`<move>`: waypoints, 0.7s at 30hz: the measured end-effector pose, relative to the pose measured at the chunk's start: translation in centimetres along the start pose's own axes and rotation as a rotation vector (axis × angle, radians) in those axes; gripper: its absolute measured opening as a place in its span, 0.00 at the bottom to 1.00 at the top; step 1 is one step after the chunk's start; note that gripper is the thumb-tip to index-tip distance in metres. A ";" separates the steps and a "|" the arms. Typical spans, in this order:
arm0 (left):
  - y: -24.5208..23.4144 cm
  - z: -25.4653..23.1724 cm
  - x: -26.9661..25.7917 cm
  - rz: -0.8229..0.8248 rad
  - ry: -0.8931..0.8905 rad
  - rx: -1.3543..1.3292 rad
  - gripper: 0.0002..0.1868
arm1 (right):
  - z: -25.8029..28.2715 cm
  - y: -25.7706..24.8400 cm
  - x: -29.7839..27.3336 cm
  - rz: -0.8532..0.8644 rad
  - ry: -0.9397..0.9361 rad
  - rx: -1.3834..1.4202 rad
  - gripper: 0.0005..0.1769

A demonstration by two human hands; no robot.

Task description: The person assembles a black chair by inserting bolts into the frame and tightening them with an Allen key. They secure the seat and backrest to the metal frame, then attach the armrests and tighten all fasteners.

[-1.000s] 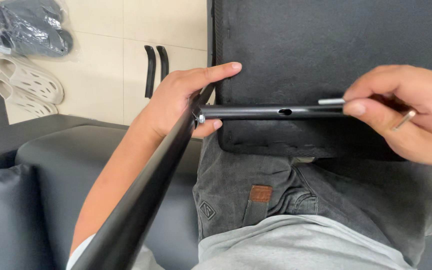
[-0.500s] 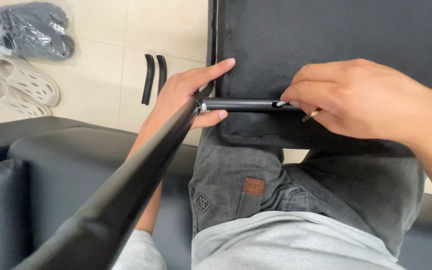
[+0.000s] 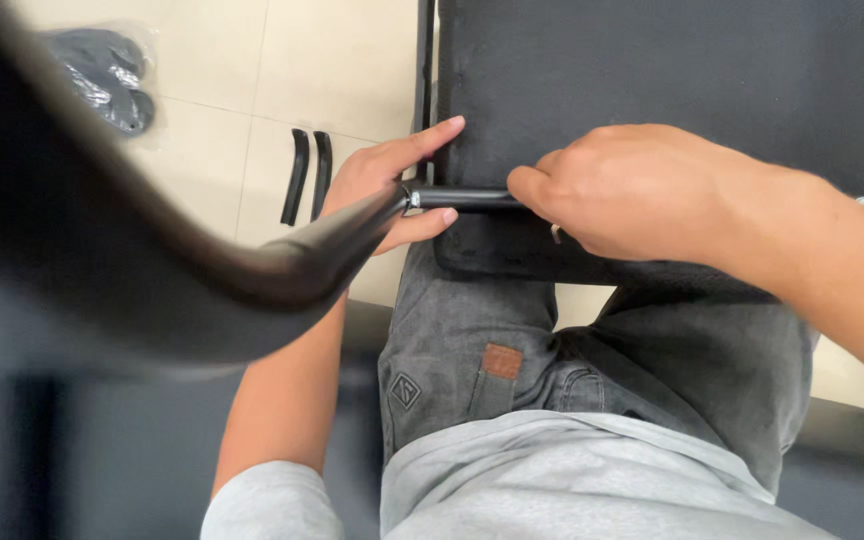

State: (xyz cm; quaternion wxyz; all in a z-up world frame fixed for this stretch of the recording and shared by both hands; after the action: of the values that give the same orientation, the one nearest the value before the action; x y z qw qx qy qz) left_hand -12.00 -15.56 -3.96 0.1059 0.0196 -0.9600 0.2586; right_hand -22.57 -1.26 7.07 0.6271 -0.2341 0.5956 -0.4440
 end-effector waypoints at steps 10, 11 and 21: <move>0.8 -3.9 -5.5 -0.807 0.076 0.135 0.28 | -1.1 1.8 -1.4 -0.347 -0.156 0.234 0.07; 1.3 -4.9 -6.6 -0.860 0.018 0.158 0.28 | -1.5 2.2 -1.2 -0.343 -0.115 0.255 0.07; 5.5 -10.1 -1.2 -0.512 -0.251 0.255 0.17 | -3.0 3.3 -0.8 -0.248 -0.028 0.471 0.08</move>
State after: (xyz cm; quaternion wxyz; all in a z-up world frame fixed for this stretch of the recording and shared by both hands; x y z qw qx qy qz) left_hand -9.41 -5.70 1.61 0.0447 0.3056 -0.8893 0.3373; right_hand -24.41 1.70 4.28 0.6133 -0.1590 0.4340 -0.6405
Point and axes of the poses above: each hand's wrist, its own x-axis towards the middle knuckle, its own y-axis out of the palm, z = x × y, the point moved 6 cm from there along x, towards the middle knuckle, and after that the axes turned 6 degrees about y, right-handed, at the moved point
